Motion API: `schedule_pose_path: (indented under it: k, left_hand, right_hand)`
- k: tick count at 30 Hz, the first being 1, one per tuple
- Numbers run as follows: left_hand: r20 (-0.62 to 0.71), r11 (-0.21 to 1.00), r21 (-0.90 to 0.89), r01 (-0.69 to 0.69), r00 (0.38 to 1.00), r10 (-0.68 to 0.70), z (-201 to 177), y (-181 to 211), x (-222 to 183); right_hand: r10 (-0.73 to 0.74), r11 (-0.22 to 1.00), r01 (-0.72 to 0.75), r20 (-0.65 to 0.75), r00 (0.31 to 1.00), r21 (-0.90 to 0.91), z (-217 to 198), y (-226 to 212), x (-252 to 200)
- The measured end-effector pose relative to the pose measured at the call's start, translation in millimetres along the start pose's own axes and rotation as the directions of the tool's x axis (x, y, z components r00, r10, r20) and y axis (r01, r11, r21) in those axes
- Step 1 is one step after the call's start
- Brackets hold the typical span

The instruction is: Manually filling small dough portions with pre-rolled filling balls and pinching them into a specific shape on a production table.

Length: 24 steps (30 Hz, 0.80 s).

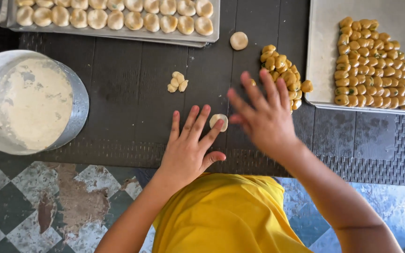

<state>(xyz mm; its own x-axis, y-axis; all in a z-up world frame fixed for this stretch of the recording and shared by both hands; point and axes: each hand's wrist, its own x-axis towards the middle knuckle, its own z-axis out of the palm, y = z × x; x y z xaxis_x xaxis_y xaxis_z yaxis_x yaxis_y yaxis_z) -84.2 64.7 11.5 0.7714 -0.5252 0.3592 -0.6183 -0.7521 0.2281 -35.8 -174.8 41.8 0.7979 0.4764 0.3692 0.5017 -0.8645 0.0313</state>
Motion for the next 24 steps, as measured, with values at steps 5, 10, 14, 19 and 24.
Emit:
schedule_pose_path:
  k: [5, 10, 14, 19, 24]
  left_hand:
    - [-0.065, 0.994, -0.045, 0.102, 0.992, -0.105, 28.6, -5.6, 2.9]
    - [-0.132, 0.938, -0.123, 0.324, 0.931, -0.339, 40.3, -12.3, 28.4]
    - [-0.036, 0.907, -0.252, 0.339, 0.933, -0.358, 27.9, -4.6, 35.6]
    - [0.035, 0.858, -0.397, 0.327, 0.939, -0.342, 18.0, -7.2, 25.1]
    - [-0.098, 0.893, -0.4, 0.209, 0.959, -0.268, 4.9, -15.7, 22.6]
  right_hand:
    - [-0.034, 0.999, 0.03, -0.116, 0.993, -0.034, 47.4, 48.2, 8.5]
    - [0.201, 0.822, -0.146, -0.04, 0.979, 0.55, 11.7, -9.7, 3.2]
    - [0.098, 0.87, -0.024, -0.126, 0.987, 0.492, 21.8, -33.6, -22.9]
    - [-0.033, 0.897, 0.068, -0.087, 0.996, 0.438, 24.6, -20.6, -17.4]
    - [-0.097, 0.836, 0.121, -0.074, 0.993, 0.535, 18.3, -19.8, 5.6]
